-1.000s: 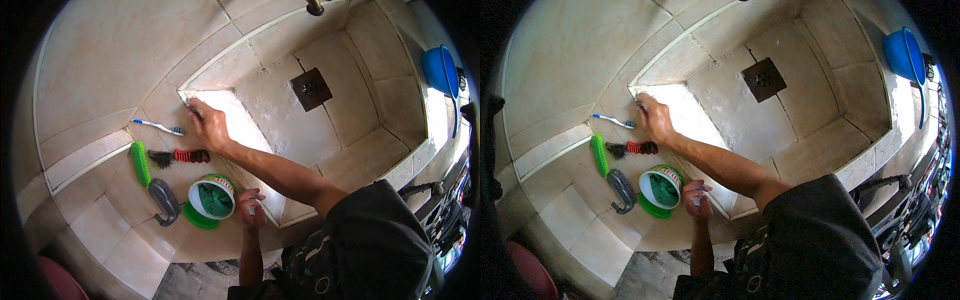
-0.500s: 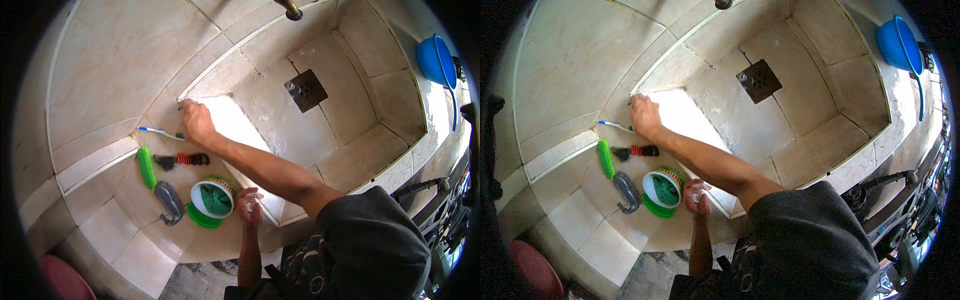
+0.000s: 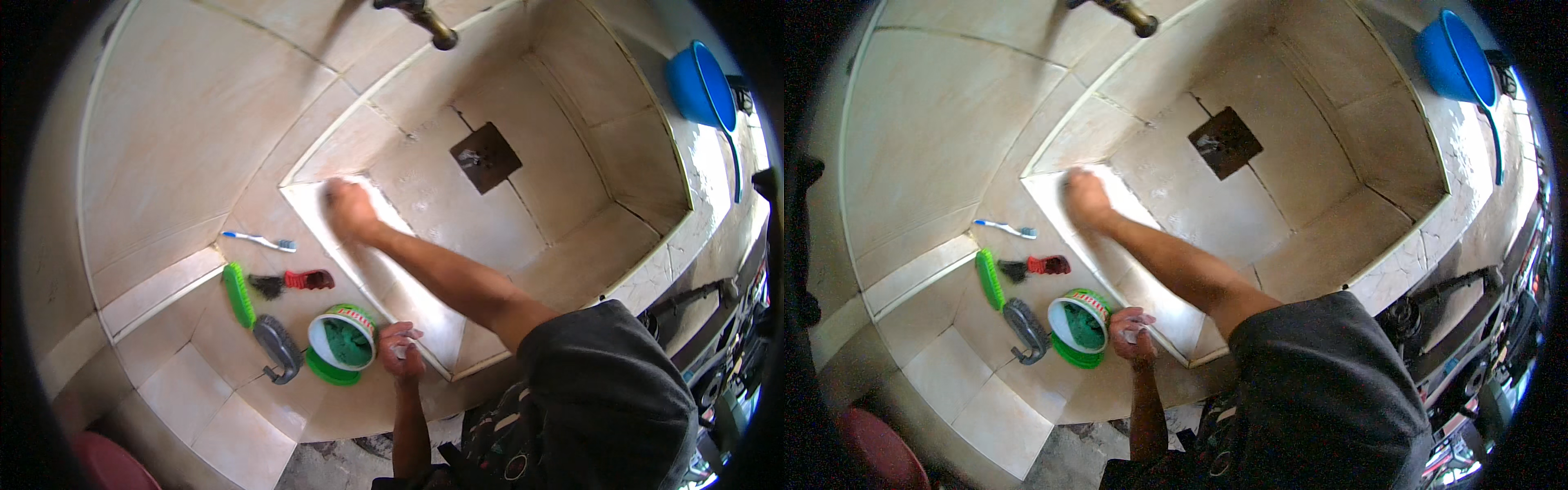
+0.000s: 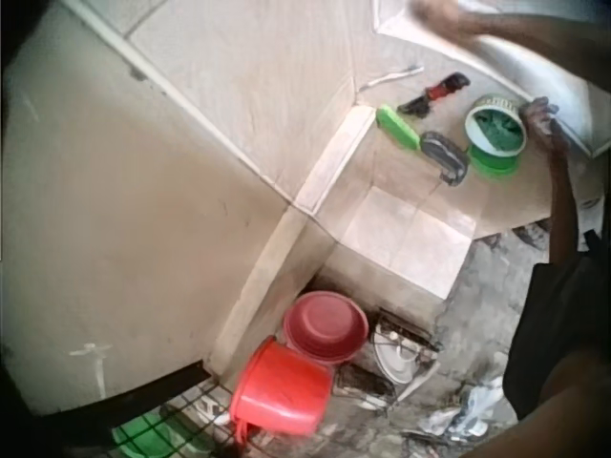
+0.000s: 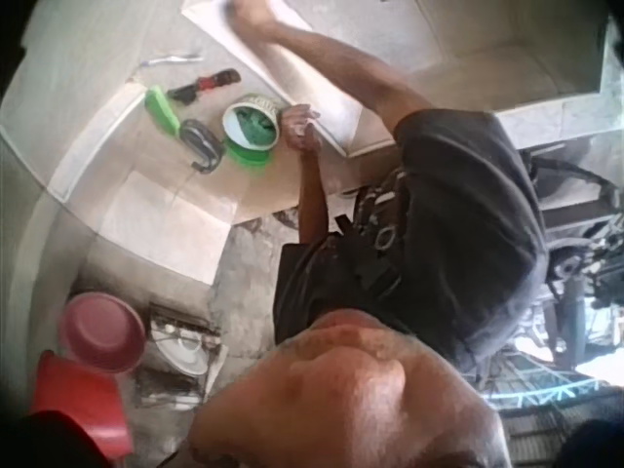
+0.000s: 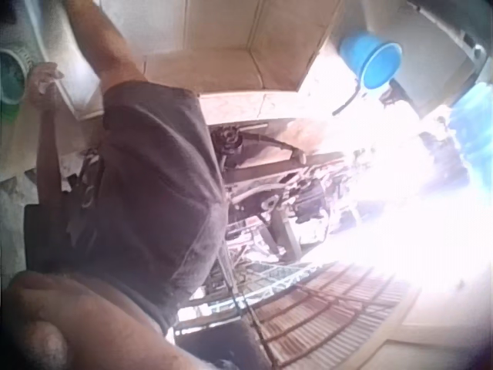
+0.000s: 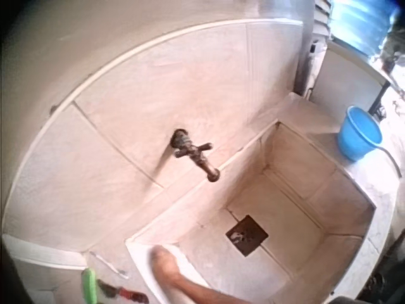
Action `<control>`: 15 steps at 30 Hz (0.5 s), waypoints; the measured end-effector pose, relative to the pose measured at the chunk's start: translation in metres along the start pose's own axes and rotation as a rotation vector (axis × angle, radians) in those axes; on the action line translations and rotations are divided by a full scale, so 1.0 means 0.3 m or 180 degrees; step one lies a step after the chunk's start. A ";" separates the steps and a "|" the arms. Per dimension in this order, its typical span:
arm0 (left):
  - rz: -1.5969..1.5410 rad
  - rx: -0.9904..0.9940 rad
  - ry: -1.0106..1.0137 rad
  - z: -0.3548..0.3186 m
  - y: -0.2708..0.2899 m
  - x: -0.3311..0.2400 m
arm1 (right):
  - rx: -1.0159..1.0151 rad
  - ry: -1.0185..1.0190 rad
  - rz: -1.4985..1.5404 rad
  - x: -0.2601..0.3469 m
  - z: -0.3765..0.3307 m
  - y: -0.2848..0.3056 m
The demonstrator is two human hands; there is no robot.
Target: The person scrubs a tiled utility sink with a green sponge and a small metal scraper. They rinse the sponge, wipe the sink basin and rim, and scrape grout lines and corners. The person also washes their hands during the process.
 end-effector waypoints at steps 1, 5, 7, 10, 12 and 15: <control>0.0113 -0.0007 -0.0014 -0.001 -0.001 -0.002 | -0.0013 0.0431 -0.0111 0.038 -0.001 -0.007; -0.0021 -0.0102 0.0034 0.000 0.000 -0.001 | -0.0424 0.0801 0.0185 0.000 -0.028 0.044; 0.0023 -0.0078 -0.0107 0.004 -0.005 -0.021 | 0.0127 0.0003 0.0703 -0.070 -0.013 0.006; -0.0094 -0.0083 0.0083 0.014 -0.008 -0.005 | -0.0984 0.1943 -0.0070 0.067 -0.058 0.023; -0.0100 -0.0043 0.0105 0.019 -0.014 -0.012 | -0.0739 0.1940 0.0351 0.008 -0.031 -0.006; -0.0072 -0.0004 0.0020 0.023 -0.020 -0.032 | -0.1515 0.1845 0.0199 -0.151 -0.088 0.067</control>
Point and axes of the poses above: each hand's wrist, its own z-axis towards the middle knuckle, its own y-axis out of the back of the hand, x = y × z, the point moved 9 cm from there along z, towards the middle knuckle, and after that the axes turned 6 degrees about x, right-handed, at the moved point
